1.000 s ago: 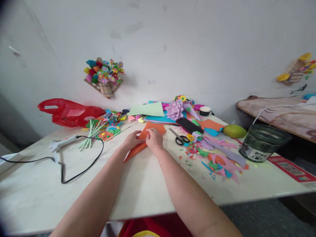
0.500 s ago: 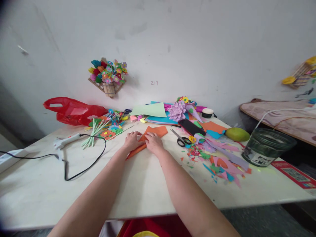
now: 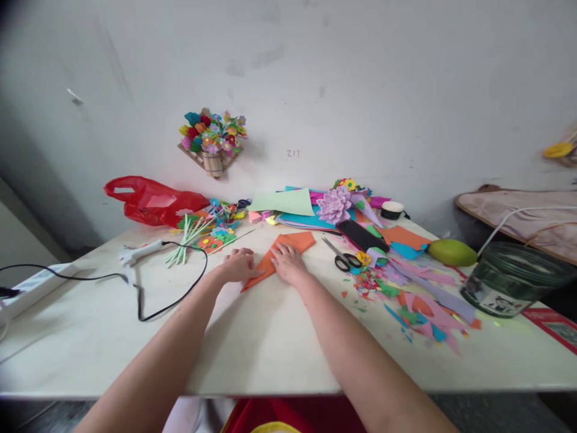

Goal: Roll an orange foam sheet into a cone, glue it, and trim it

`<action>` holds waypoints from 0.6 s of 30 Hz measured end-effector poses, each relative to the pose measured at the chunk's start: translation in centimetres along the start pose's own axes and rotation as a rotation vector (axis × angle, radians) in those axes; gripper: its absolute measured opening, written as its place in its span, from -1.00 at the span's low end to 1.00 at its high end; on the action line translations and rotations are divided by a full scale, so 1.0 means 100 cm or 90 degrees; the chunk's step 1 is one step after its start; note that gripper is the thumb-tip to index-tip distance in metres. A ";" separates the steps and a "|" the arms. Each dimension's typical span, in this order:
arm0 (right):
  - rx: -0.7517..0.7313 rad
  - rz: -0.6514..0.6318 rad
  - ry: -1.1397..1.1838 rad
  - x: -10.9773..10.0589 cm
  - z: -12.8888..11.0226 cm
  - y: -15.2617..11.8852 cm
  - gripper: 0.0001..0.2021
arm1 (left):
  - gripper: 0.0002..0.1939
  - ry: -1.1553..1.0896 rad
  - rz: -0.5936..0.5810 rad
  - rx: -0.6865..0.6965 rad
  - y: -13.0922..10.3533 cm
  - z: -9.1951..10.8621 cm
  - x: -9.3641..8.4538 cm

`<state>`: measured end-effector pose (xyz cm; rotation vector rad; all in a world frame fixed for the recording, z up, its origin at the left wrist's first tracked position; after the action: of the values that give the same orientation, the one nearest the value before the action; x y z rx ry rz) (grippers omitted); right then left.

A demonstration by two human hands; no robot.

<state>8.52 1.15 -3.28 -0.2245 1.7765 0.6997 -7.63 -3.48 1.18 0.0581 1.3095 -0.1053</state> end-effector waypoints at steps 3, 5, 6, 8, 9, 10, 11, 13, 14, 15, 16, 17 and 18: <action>-0.013 -0.001 -0.009 0.003 -0.001 0.006 -0.58 | -0.62 0.041 0.028 -0.007 -0.004 -0.001 0.002; -0.028 -0.001 -0.022 0.005 -0.002 0.011 -0.59 | -0.63 0.059 0.070 -0.021 -0.008 -0.002 0.003; -0.037 0.001 -0.028 0.007 -0.002 0.013 -0.59 | -0.63 0.065 0.095 -0.028 -0.011 -0.001 0.004; -0.051 0.007 -0.034 0.009 -0.002 0.017 -0.59 | -0.64 0.082 0.147 -0.038 -0.018 0.001 0.007; -0.052 0.012 -0.034 0.010 -0.002 0.019 -0.59 | -0.65 0.099 0.178 -0.025 -0.022 0.002 0.008; -0.052 0.017 -0.033 0.010 -0.002 0.020 -0.60 | -0.64 0.117 0.207 0.000 -0.025 0.004 0.010; -0.051 0.024 -0.032 0.010 -0.003 0.021 -0.60 | -0.65 0.134 0.226 0.016 -0.028 0.005 0.011; -0.046 0.047 -0.031 0.007 -0.008 0.025 -0.62 | -0.66 0.147 0.239 0.021 -0.031 0.006 0.015; -0.042 0.065 -0.027 0.004 -0.013 0.028 -0.63 | -0.67 0.149 0.242 0.022 -0.031 0.006 0.016; -0.035 0.086 -0.019 0.001 -0.020 0.031 -0.64 | -0.67 0.148 0.241 0.018 -0.031 0.005 0.017; -0.028 0.112 -0.005 -0.002 -0.029 0.036 -0.65 | -0.67 0.144 0.238 0.016 -0.031 0.004 0.018; -0.036 0.134 0.013 -0.005 -0.040 0.042 -0.67 | -0.66 0.136 0.233 0.005 -0.030 0.003 0.018; -0.051 0.150 0.029 -0.007 -0.052 0.048 -0.68 | -0.63 0.123 0.227 -0.006 -0.029 0.001 0.018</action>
<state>2.20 1.93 -0.12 -0.0858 1.8386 0.9417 -7.37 -6.50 -0.48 0.2982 1.4731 0.2146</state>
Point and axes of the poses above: each hand's wrist, its own y-axis towards the middle knuckle, its own x-axis out of the palm, z = x × y, the point moved 1 cm from there along y, towards the middle knuckle
